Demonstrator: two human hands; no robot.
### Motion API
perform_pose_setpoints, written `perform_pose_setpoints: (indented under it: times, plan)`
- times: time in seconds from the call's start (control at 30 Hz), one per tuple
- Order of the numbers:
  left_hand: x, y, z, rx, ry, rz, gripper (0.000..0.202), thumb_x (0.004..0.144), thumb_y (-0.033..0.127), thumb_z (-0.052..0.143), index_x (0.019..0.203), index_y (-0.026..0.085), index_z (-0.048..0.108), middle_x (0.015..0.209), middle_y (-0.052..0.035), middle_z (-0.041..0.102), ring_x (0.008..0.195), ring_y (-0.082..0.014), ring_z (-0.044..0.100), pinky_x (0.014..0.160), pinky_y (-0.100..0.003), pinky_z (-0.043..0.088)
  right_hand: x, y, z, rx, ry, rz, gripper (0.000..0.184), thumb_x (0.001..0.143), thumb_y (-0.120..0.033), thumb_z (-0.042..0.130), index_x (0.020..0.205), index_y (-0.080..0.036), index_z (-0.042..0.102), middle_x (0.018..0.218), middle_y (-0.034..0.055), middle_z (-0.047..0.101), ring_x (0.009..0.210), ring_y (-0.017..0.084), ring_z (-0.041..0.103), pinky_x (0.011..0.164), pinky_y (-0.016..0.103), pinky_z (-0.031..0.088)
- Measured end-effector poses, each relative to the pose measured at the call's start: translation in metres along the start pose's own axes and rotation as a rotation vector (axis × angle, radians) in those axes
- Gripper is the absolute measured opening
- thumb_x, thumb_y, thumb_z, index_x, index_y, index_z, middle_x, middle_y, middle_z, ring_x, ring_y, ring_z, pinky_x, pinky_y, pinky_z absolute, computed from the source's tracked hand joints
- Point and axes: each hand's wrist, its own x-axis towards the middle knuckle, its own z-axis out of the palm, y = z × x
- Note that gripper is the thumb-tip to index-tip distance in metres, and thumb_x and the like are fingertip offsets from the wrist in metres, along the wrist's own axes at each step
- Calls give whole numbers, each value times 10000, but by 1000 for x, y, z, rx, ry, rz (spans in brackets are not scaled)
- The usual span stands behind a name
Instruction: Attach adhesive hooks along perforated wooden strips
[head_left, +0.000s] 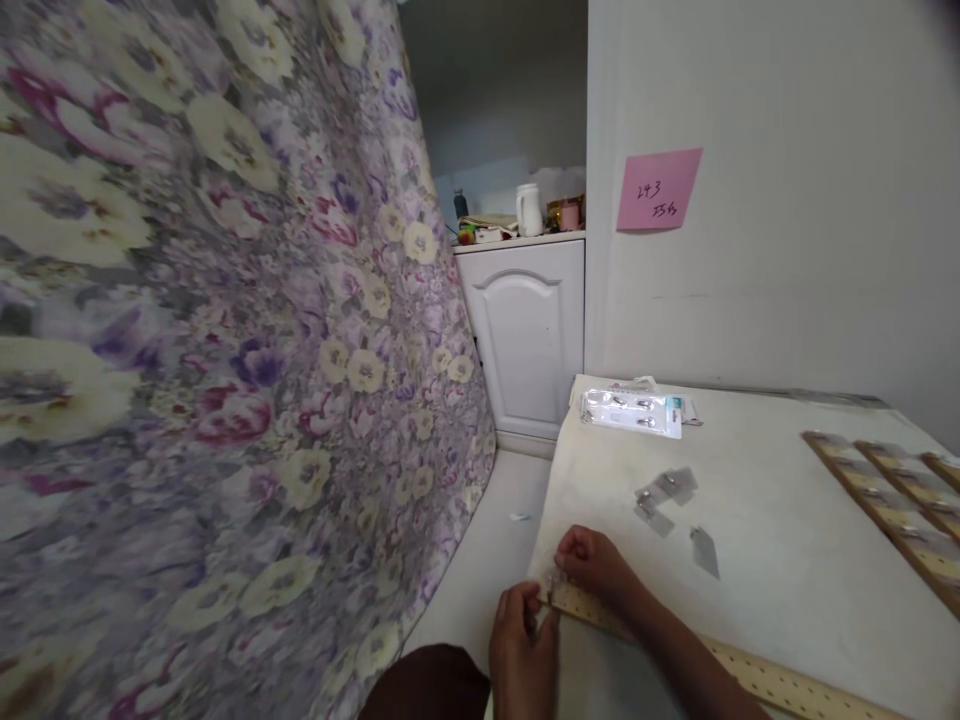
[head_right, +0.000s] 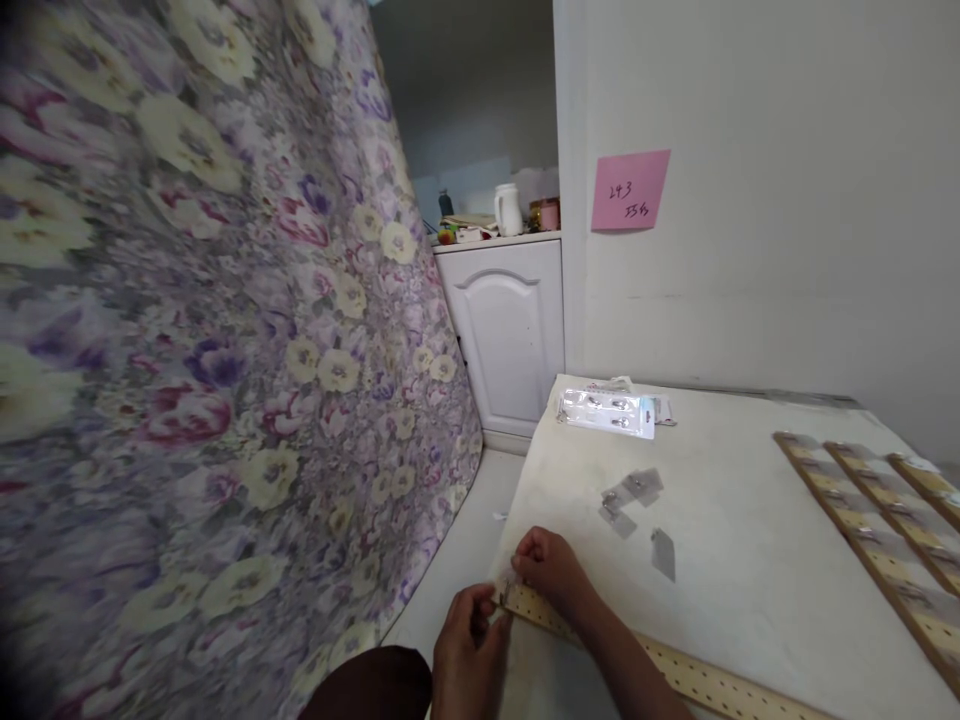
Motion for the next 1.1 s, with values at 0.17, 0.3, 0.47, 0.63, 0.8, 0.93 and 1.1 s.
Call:
perform_pose_setpoints:
  times: [0.17, 0.3, 0.47, 0.63, 0.8, 0.93, 1.1]
  plan:
    - [1, -8, 5, 25, 5, 11, 172, 776, 293, 529, 908, 209, 601, 778, -12, 581, 718, -180, 549, 724, -292, 440, -3, -1, -1, -59, 32, 2, 42, 637, -169, 569, 636, -192, 533, 509, -58, 515, 488, 95, 447, 476, 214, 302]
    - [2, -10, 7, 15, 9, 21, 168, 773, 289, 534, 900, 207, 607, 771, -14, 583, 719, -183, 553, 717, -289, 440, -6, -4, -2, -75, 30, -1, 53, 628, -154, 567, 635, -190, 529, 523, -57, 514, 496, 95, 451, 484, 213, 308]
    - [1, -6, 5, -15, 32, 25, 164, 749, 286, 557, 873, 203, 624, 756, -14, 592, 700, -183, 553, 694, -282, 444, -8, -6, -3, -88, 25, -2, 55, 635, -146, 560, 636, -188, 524, 528, -56, 506, 496, 93, 444, 483, 211, 311]
    - [-3, 7, -1, -4, 29, 16, 148, 771, 277, 534, 871, 208, 619, 763, -13, 591, 712, -180, 557, 690, -277, 446, -9, -6, -3, -116, 43, -8, 62, 634, -133, 560, 629, -185, 525, 534, -53, 502, 506, 95, 447, 491, 212, 310]
    - [-2, 5, 0, -6, 26, 46, 159, 781, 272, 527, 893, 213, 624, 772, -15, 608, 732, -183, 572, 695, -275, 449, -10, -7, -3, -124, 45, -14, 54, 641, -138, 565, 642, -182, 535, 544, -49, 515, 520, 100, 466, 503, 213, 327]
    - [0, -2, 2, 6, 10, 67, 143, 770, 241, 528, 866, 220, 633, 790, -21, 623, 772, -194, 582, 712, -277, 447, -9, -5, -3, -124, 43, -21, 54, 642, -142, 579, 652, -179, 540, 555, -45, 528, 536, 107, 478, 518, 217, 342]
    - [-1, 0, 1, 3, 5, 64, 129, 786, 239, 517, 846, 226, 629, 803, -19, 633, 786, -195, 584, 732, -279, 439, -9, -3, -3, -123, 47, -19, 69, 653, -135, 583, 651, -186, 536, 562, -43, 540, 550, 109, 490, 528, 214, 354]
